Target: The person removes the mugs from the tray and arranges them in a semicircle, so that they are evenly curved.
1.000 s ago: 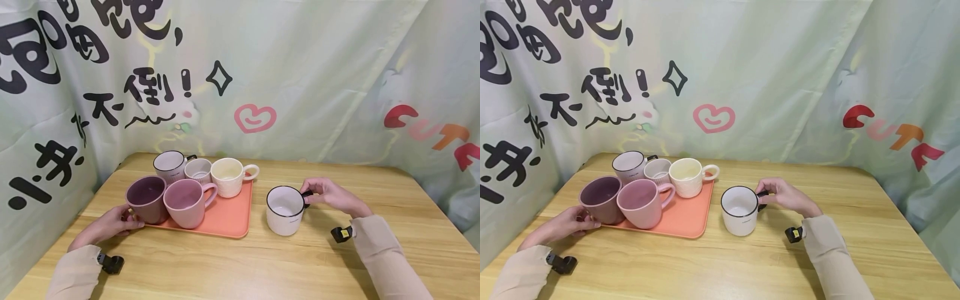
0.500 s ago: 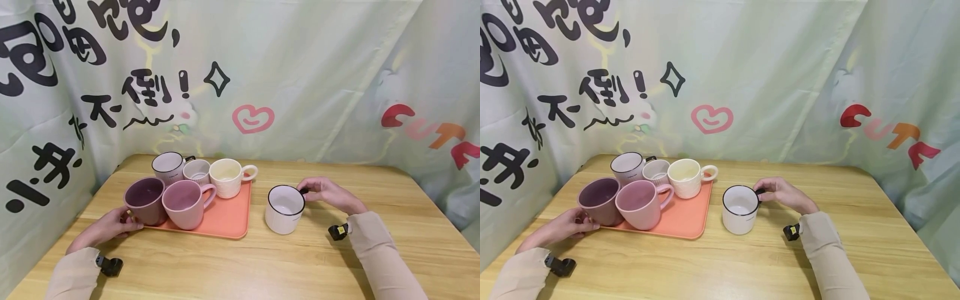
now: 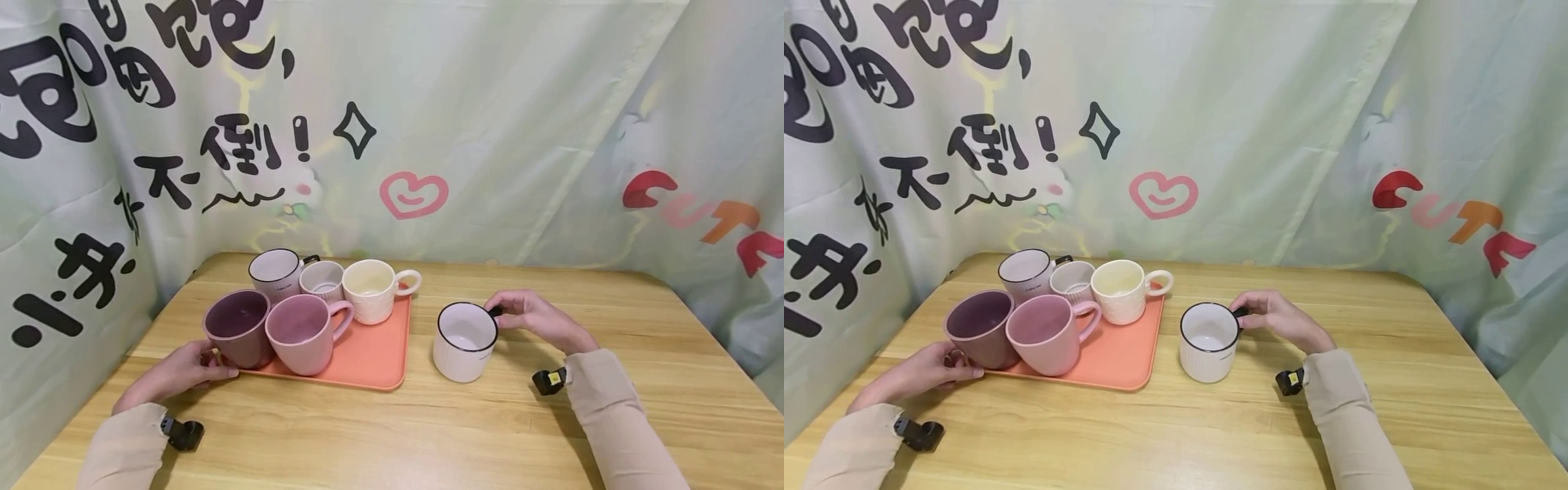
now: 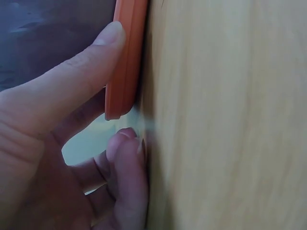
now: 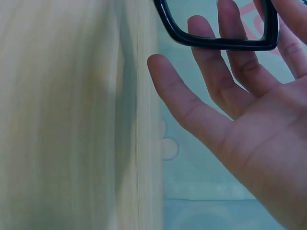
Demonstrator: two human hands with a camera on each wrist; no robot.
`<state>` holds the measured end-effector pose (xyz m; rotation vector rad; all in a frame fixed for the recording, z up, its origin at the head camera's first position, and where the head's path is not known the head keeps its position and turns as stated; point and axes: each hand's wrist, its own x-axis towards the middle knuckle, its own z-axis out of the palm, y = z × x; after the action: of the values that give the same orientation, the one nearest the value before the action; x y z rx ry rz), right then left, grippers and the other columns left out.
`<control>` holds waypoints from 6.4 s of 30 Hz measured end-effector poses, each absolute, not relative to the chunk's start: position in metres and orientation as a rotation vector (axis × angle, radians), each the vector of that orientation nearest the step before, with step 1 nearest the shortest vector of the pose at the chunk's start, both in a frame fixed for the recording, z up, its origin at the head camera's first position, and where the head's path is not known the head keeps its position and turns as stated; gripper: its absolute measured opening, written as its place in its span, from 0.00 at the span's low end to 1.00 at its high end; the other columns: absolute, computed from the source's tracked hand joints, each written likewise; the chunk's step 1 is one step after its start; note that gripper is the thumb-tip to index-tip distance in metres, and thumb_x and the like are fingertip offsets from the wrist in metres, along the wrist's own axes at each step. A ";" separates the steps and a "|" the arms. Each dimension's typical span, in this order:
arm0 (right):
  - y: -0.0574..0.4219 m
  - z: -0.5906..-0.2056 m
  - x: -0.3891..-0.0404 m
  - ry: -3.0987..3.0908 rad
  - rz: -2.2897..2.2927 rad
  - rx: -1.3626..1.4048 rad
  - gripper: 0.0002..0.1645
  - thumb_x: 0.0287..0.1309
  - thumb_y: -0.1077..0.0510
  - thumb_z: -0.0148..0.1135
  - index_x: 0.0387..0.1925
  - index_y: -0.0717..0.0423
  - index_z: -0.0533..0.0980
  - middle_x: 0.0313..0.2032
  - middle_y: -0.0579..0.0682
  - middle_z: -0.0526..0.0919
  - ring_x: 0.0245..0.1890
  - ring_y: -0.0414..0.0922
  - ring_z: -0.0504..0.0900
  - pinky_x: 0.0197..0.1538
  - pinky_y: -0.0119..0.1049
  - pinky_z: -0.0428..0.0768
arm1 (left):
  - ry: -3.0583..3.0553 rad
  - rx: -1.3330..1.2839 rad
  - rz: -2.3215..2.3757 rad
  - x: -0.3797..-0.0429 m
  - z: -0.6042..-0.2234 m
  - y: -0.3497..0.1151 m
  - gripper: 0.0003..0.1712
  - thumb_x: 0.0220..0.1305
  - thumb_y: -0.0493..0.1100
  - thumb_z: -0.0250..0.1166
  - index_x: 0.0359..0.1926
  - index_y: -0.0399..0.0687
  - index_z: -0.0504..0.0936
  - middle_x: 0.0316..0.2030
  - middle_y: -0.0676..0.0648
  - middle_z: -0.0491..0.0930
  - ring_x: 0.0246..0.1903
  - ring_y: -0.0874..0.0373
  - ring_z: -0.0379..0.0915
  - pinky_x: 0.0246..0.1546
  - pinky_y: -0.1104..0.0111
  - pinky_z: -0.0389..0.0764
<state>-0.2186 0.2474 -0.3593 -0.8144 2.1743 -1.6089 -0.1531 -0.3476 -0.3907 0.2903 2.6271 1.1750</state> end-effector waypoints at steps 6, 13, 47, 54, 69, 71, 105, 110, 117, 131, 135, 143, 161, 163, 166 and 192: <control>0.244 -0.366 -0.220 2.166 -1.628 -0.792 0.10 0.66 0.70 0.60 0.47 0.65 0.80 0.43 0.46 0.84 0.44 0.41 0.80 0.49 0.35 0.81 | 2.647 0.261 1.164 -0.150 -0.391 -0.349 0.21 0.62 0.41 0.75 0.47 0.32 0.75 0.26 0.48 0.68 0.22 0.58 0.68 0.23 0.69 0.74; 0.241 -0.371 -0.221 2.090 -1.677 -0.743 0.11 0.66 0.70 0.61 0.47 0.61 0.80 0.44 0.49 0.83 0.45 0.42 0.81 0.51 0.39 0.82 | 2.655 0.250 1.173 -0.149 -0.391 -0.352 0.23 0.61 0.40 0.75 0.49 0.31 0.74 0.25 0.48 0.69 0.22 0.59 0.68 0.23 0.69 0.74; 0.233 -0.292 -0.232 2.346 -1.341 -0.981 0.25 0.64 0.69 0.63 0.60 0.71 0.71 0.53 0.60 0.81 0.53 0.46 0.81 0.54 0.35 0.79 | 2.660 0.263 1.181 -0.151 -0.389 -0.346 0.20 0.61 0.41 0.75 0.45 0.34 0.75 0.25 0.48 0.68 0.21 0.57 0.68 0.23 0.69 0.73; 0.205 -0.259 -0.234 2.501 -1.256 -0.781 0.21 0.71 0.62 0.58 0.61 0.70 0.73 0.55 0.60 0.81 0.55 0.51 0.80 0.58 0.39 0.76 | 2.662 0.283 1.200 -0.152 -0.390 -0.346 0.22 0.60 0.40 0.75 0.47 0.32 0.75 0.25 0.49 0.69 0.22 0.58 0.68 0.23 0.68 0.75; 0.146 -0.250 -0.242 2.368 -1.395 -0.652 0.25 0.68 0.58 0.63 0.61 0.67 0.72 0.56 0.61 0.79 0.57 0.54 0.78 0.59 0.49 0.77 | 2.614 0.212 1.252 -0.150 -0.390 -0.342 0.30 0.59 0.41 0.76 0.52 0.29 0.70 0.25 0.48 0.67 0.22 0.57 0.67 0.23 0.69 0.73; 0.137 -0.250 -0.241 2.340 -1.419 -0.666 0.25 0.68 0.58 0.63 0.61 0.67 0.73 0.56 0.60 0.79 0.57 0.54 0.78 0.59 0.50 0.77 | 2.621 0.209 1.249 -0.150 -0.390 -0.342 0.31 0.59 0.41 0.76 0.53 0.29 0.70 0.25 0.48 0.67 0.22 0.57 0.67 0.23 0.69 0.73; 0.038 -0.286 -0.226 1.994 -1.692 -0.618 0.21 0.69 0.63 0.61 0.59 0.70 0.74 0.56 0.66 0.78 0.56 0.61 0.78 0.51 0.52 0.82 | 2.635 0.216 1.229 -0.150 -0.390 -0.344 0.31 0.59 0.42 0.76 0.53 0.29 0.68 0.25 0.49 0.66 0.22 0.57 0.67 0.23 0.69 0.72; 0.035 -0.290 -0.225 1.990 -1.694 -0.615 0.19 0.69 0.62 0.62 0.57 0.66 0.76 0.58 0.67 0.76 0.58 0.61 0.77 0.53 0.54 0.81 | 2.622 0.226 1.236 -0.151 -0.390 -0.343 0.31 0.60 0.41 0.76 0.53 0.29 0.69 0.25 0.48 0.66 0.22 0.57 0.67 0.23 0.69 0.72; 0.028 -0.302 -0.223 2.044 -1.685 -0.714 0.18 0.67 0.65 0.61 0.55 0.71 0.76 0.55 0.65 0.79 0.55 0.54 0.79 0.54 0.44 0.80 | 2.613 0.229 1.239 -0.152 -0.390 -0.341 0.30 0.59 0.42 0.76 0.51 0.30 0.69 0.25 0.48 0.66 0.22 0.56 0.68 0.23 0.69 0.73; 0.006 -0.326 -0.206 2.065 -1.611 -0.689 0.22 0.65 0.63 0.64 0.57 0.69 0.73 0.44 0.56 0.82 0.41 0.64 0.86 0.42 0.47 0.83 | 2.640 0.239 1.221 -0.153 -0.392 -0.342 0.31 0.59 0.42 0.77 0.53 0.29 0.69 0.24 0.48 0.67 0.21 0.57 0.67 0.23 0.69 0.73; 0.006 -0.334 -0.202 2.026 -1.633 -0.619 0.22 0.65 0.61 0.65 0.55 0.68 0.71 0.37 0.54 0.81 0.39 0.64 0.86 0.44 0.52 0.84 | 2.649 0.242 1.211 -0.153 -0.392 -0.341 0.30 0.58 0.41 0.77 0.51 0.30 0.70 0.24 0.49 0.67 0.20 0.58 0.67 0.22 0.69 0.72; 0.009 -0.347 -0.198 1.845 -1.767 -0.606 0.17 0.67 0.66 0.63 0.52 0.66 0.67 0.36 0.53 0.80 0.35 0.63 0.87 0.45 0.56 0.83 | 2.665 0.246 1.193 -0.151 -0.393 -0.346 0.29 0.59 0.41 0.76 0.52 0.30 0.70 0.24 0.49 0.67 0.19 0.57 0.68 0.22 0.69 0.72; 0.007 -0.346 -0.188 1.979 -1.751 -0.674 0.07 0.67 0.74 0.55 0.44 0.66 0.67 0.37 0.58 0.81 0.38 0.66 0.86 0.41 0.54 0.85 | 2.683 0.232 1.155 -0.151 -0.389 -0.345 0.31 0.60 0.44 0.76 0.52 0.29 0.70 0.25 0.49 0.67 0.21 0.57 0.68 0.23 0.69 0.73; 0.006 -0.346 -0.187 1.986 -1.747 -0.699 0.07 0.67 0.73 0.55 0.43 0.66 0.67 0.36 0.58 0.80 0.37 0.64 0.86 0.40 0.54 0.85 | 2.682 0.244 1.159 -0.151 -0.390 -0.345 0.30 0.60 0.43 0.76 0.52 0.29 0.70 0.25 0.49 0.67 0.21 0.57 0.68 0.22 0.69 0.73; 0.006 -0.346 -0.186 1.993 -1.748 -0.722 0.07 0.67 0.73 0.56 0.43 0.67 0.67 0.35 0.58 0.80 0.36 0.62 0.86 0.40 0.53 0.85 | 2.674 0.254 1.183 -0.151 -0.391 -0.345 0.30 0.59 0.42 0.76 0.51 0.29 0.70 0.24 0.49 0.67 0.20 0.58 0.68 0.22 0.69 0.73; 0.046 -0.292 -0.188 2.052 -1.906 -0.554 0.08 0.67 0.71 0.56 0.41 0.64 0.66 0.31 0.60 0.85 0.36 0.66 0.87 0.38 0.51 0.86 | 2.682 0.256 1.139 -0.152 -0.389 -0.345 0.30 0.60 0.43 0.76 0.51 0.30 0.70 0.26 0.48 0.67 0.22 0.56 0.68 0.23 0.68 0.73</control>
<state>-0.1879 0.0464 -0.2915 -0.5536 2.0516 -1.9061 -0.1524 -0.3448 -0.3891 0.2556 2.6823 1.1386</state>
